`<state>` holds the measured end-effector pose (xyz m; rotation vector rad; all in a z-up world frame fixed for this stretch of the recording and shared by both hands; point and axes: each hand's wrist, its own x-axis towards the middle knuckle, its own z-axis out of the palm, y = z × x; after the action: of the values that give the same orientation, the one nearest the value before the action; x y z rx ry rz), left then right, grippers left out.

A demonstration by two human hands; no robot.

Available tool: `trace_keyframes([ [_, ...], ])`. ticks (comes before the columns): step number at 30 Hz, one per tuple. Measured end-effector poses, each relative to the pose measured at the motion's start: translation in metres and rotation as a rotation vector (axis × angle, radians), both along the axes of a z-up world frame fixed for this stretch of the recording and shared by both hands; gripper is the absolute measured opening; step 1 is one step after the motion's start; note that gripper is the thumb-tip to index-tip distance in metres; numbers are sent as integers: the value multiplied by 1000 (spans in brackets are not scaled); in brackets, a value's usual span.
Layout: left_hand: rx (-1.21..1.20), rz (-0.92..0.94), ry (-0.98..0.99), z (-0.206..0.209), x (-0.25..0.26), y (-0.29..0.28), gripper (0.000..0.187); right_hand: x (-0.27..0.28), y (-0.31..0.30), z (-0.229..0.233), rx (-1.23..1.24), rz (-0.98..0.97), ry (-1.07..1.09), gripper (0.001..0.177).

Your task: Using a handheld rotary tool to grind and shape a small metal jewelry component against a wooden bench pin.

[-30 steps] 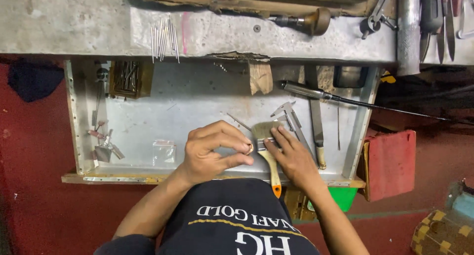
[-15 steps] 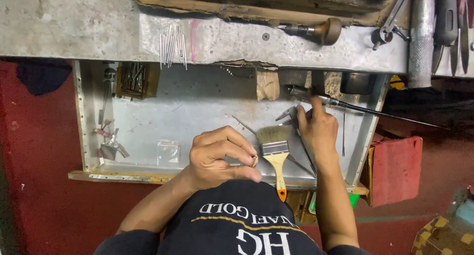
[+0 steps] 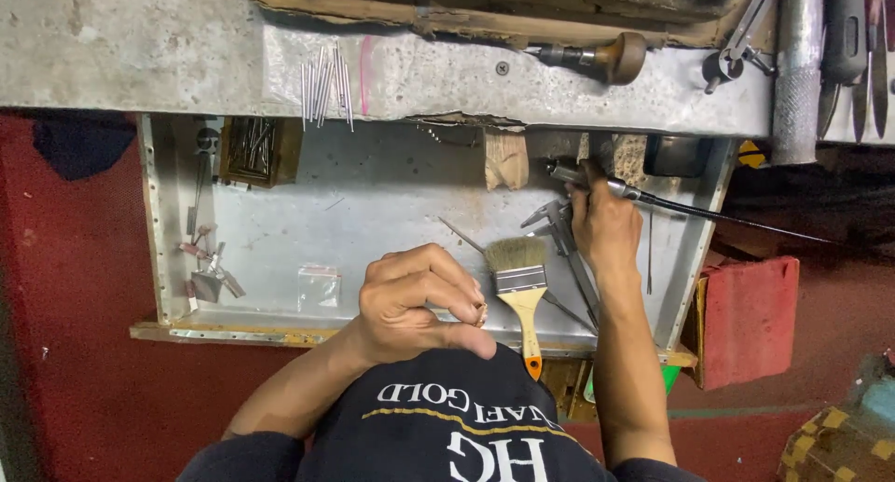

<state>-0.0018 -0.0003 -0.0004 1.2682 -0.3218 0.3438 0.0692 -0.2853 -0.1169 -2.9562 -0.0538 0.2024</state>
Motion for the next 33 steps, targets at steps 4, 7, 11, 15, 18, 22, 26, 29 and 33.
trace_keyframes([
  [4, -6, 10, -6, 0, -1, 0, 26, -17, -4, -6, 32, 51, -102, 39],
  [7, -4, 7, -16, 1, -1, 0, 26, -32, 2, 2, 318, 86, -271, 35],
  [11, -37, -5, -5, 4, 1, -1, 25, -55, 19, 12, 853, -121, -302, 42],
  [15, -20, 4, 13, 7, 1, -1, 25, -86, 17, -19, 1659, -531, -277, 44],
  [18, 7, 8, 50, 7, 0, -2, 25, -91, 22, -16, 1762, -813, -379, 28],
  [22, -40, 11, 111, 5, 2, 1, 27, -103, 19, -4, 1702, -865, -454, 46],
  [26, -103, -39, 211, 0, 5, 0, 16, -109, -1, 1, 1872, -941, -332, 44],
  [29, -142, -31, 250, -9, 6, -4, 12, -118, -31, -29, 2256, -732, -54, 44],
  [33, -154, -5, 251, -29, 16, -6, 10, -104, -16, -15, 2509, -109, 331, 33],
])
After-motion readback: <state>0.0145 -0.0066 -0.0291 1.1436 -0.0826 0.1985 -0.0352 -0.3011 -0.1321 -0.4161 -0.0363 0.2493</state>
